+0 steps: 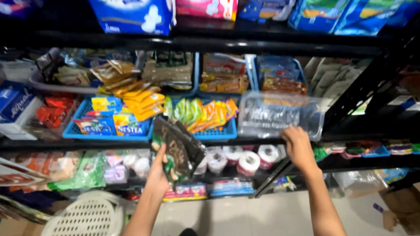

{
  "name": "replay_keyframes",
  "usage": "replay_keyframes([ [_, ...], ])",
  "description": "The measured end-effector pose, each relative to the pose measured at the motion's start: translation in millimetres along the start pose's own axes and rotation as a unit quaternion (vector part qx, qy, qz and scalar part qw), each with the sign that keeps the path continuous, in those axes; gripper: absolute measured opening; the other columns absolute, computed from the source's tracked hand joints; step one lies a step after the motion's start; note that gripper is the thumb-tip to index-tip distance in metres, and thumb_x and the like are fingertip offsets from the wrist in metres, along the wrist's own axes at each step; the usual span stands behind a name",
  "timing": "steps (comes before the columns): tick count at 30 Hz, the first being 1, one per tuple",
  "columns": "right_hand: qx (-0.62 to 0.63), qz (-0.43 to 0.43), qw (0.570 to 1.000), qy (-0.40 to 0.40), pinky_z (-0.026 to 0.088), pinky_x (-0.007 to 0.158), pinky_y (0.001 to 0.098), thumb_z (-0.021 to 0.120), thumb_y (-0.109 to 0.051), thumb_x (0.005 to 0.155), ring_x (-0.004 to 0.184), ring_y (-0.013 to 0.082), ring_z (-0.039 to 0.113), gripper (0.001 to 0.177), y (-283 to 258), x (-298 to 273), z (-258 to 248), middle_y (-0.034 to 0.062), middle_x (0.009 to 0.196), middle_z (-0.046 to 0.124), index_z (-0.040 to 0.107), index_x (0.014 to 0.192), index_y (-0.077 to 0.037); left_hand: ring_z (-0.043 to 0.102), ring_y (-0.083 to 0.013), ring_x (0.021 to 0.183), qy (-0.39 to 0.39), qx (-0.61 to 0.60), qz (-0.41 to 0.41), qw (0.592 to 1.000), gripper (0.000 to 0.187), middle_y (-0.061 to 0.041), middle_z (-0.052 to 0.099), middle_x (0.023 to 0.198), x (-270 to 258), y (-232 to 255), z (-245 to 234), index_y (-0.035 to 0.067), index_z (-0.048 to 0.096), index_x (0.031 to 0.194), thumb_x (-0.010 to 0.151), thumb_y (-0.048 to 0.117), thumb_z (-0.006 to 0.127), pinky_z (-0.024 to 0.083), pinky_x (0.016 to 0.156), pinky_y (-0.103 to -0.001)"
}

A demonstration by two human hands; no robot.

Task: The person organizes and stocks various products on retail shelves.

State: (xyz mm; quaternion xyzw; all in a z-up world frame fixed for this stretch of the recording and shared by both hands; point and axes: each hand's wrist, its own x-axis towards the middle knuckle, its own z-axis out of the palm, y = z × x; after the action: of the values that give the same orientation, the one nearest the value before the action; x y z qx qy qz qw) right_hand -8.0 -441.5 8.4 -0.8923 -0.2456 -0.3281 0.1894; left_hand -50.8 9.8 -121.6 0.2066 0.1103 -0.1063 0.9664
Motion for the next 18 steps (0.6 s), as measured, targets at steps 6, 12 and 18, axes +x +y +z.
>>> replay_keyframes([
  [6, -0.089, 0.062, 0.993, -0.046, 0.044, 0.082, 0.0474, 0.062, 0.000, 0.082, 0.096, 0.0359, 0.059, 0.014, -16.2, 1.2, -3.8, 0.0121, 0.091, 0.063, 0.066, 0.094, -0.007, 0.074, -0.0234, 0.094, 0.030, -0.045, 0.011, 0.998, 0.038, -0.008, 0.077, 0.109, -31.6, 2.5, 10.2, 0.011, 0.069, 0.121, 0.096, 0.039, 0.065, 0.059, 0.085, -0.043],
  [12, -0.015, 0.020, 0.999, 0.032, 0.044, 0.090, 0.0476, 0.058, 0.004, 0.085, 0.100, 0.0369, 0.058, 0.016, 18.3, 17.3, 13.9, 0.0124, 0.099, 0.064, 0.063, 0.098, -0.005, 0.073, -0.0231, 0.097, 0.023, -0.047, 0.008, 0.999, 0.038, -0.007, 0.076, 0.111, -28.7, -4.2, -5.8, 0.010, 0.068, 0.122, 0.097, 0.038, 0.065, 0.059, 0.089, -0.043],
  [18, -0.090, 0.025, 0.989, -0.112, 0.026, 0.122, 0.0592, 0.061, 0.003, 0.078, 0.111, 0.0300, 0.060, 0.034, 11.0, 28.3, 15.2, 0.0075, 0.105, 0.067, 0.068, 0.110, -0.009, 0.073, -0.0262, 0.098, 0.018, -0.051, -0.027, 0.998, 0.038, -0.009, 0.076, 0.112, -25.8, -3.6, 1.0, 0.010, 0.068, 0.122, 0.097, 0.039, 0.065, 0.058, 0.089, -0.049],
])
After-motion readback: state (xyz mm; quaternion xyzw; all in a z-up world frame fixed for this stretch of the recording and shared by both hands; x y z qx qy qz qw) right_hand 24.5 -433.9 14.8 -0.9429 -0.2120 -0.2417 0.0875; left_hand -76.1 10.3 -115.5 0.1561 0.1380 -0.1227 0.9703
